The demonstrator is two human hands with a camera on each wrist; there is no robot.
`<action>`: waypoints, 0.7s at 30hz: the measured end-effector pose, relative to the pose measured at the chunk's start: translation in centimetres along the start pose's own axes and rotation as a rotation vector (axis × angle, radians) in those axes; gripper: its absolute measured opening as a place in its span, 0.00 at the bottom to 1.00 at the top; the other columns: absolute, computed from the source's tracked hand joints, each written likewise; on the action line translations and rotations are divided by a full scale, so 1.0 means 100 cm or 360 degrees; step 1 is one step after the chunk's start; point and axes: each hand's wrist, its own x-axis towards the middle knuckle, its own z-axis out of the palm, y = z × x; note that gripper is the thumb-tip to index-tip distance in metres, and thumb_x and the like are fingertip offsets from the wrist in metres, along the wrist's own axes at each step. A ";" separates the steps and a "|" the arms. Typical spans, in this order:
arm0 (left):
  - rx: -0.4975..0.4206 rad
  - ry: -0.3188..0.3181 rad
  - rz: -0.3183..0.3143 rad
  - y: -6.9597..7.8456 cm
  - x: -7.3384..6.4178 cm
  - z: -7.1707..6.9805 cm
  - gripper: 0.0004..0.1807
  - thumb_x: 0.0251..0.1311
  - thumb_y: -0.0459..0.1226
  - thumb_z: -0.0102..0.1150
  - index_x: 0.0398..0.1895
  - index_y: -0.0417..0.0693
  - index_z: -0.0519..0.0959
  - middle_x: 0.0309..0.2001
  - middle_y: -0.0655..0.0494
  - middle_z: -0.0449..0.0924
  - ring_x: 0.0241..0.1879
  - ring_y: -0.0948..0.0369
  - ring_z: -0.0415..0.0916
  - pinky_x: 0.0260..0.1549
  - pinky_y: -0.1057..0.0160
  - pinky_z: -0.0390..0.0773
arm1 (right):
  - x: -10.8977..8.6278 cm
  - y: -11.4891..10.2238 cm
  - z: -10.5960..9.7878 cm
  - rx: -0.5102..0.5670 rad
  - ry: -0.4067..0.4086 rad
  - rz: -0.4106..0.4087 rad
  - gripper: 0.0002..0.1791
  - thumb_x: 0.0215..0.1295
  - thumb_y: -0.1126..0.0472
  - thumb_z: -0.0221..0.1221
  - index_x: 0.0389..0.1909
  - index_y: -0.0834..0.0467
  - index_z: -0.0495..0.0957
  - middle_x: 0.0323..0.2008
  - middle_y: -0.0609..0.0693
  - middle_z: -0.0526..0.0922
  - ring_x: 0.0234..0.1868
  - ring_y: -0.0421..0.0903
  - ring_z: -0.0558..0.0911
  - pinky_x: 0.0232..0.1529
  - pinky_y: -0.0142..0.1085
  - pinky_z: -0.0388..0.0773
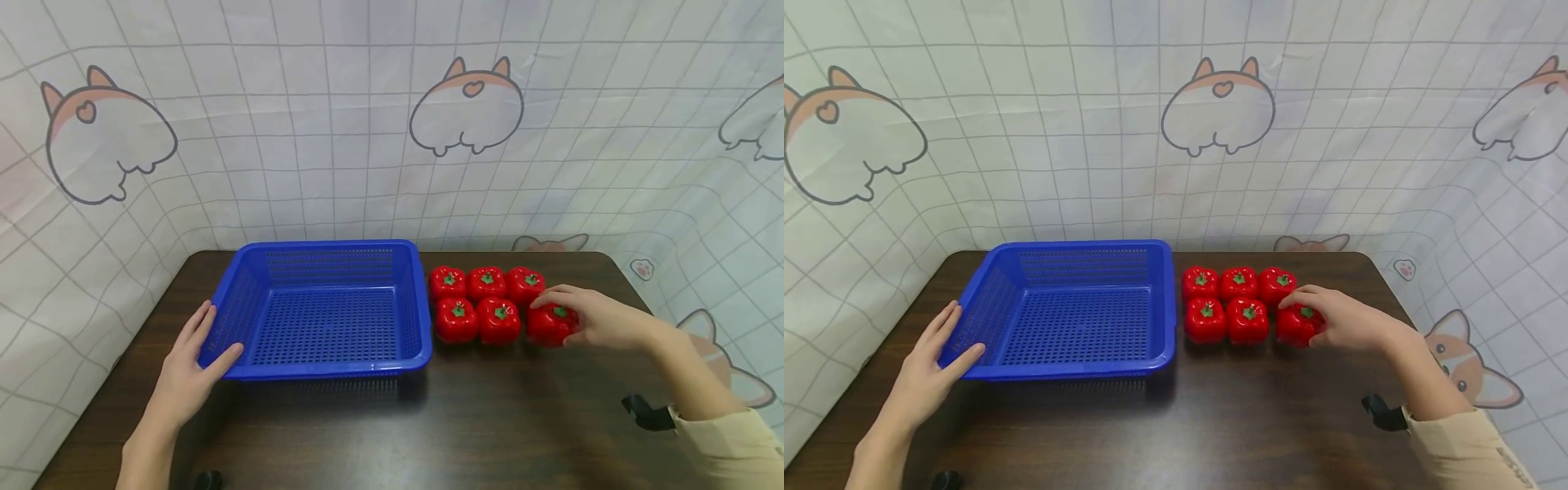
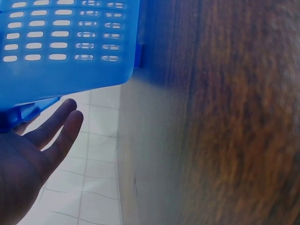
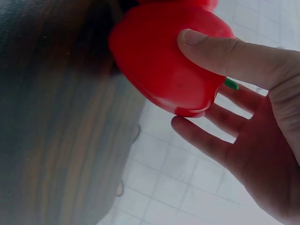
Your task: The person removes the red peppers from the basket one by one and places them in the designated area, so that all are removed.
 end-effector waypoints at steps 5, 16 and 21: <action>-0.0001 -0.0004 -0.0001 0.000 0.000 0.000 0.46 0.68 0.46 0.65 0.82 0.47 0.53 0.82 0.51 0.46 0.76 0.34 0.47 0.65 0.26 0.53 | -0.001 0.005 0.007 -0.0022 0.0030 0.0040 0.38 0.49 0.73 0.76 0.63 0.58 0.74 0.60 0.57 0.78 0.55 0.55 0.80 0.46 0.41 0.84; -0.0016 -0.0010 -0.0004 -0.001 0.000 0.000 0.46 0.68 0.46 0.64 0.83 0.46 0.52 0.82 0.51 0.45 0.76 0.34 0.46 0.65 0.26 0.52 | 0.006 0.010 0.016 -0.0166 0.0106 -0.0013 0.38 0.47 0.73 0.77 0.63 0.61 0.75 0.61 0.56 0.76 0.58 0.56 0.75 0.49 0.48 0.83; -0.0013 -0.0013 -0.0004 -0.001 0.000 0.001 0.46 0.68 0.45 0.64 0.83 0.47 0.52 0.82 0.51 0.45 0.76 0.34 0.46 0.66 0.26 0.52 | 0.007 0.012 0.021 -0.0182 0.0160 -0.0060 0.39 0.46 0.74 0.77 0.63 0.61 0.76 0.62 0.58 0.75 0.57 0.55 0.74 0.46 0.45 0.83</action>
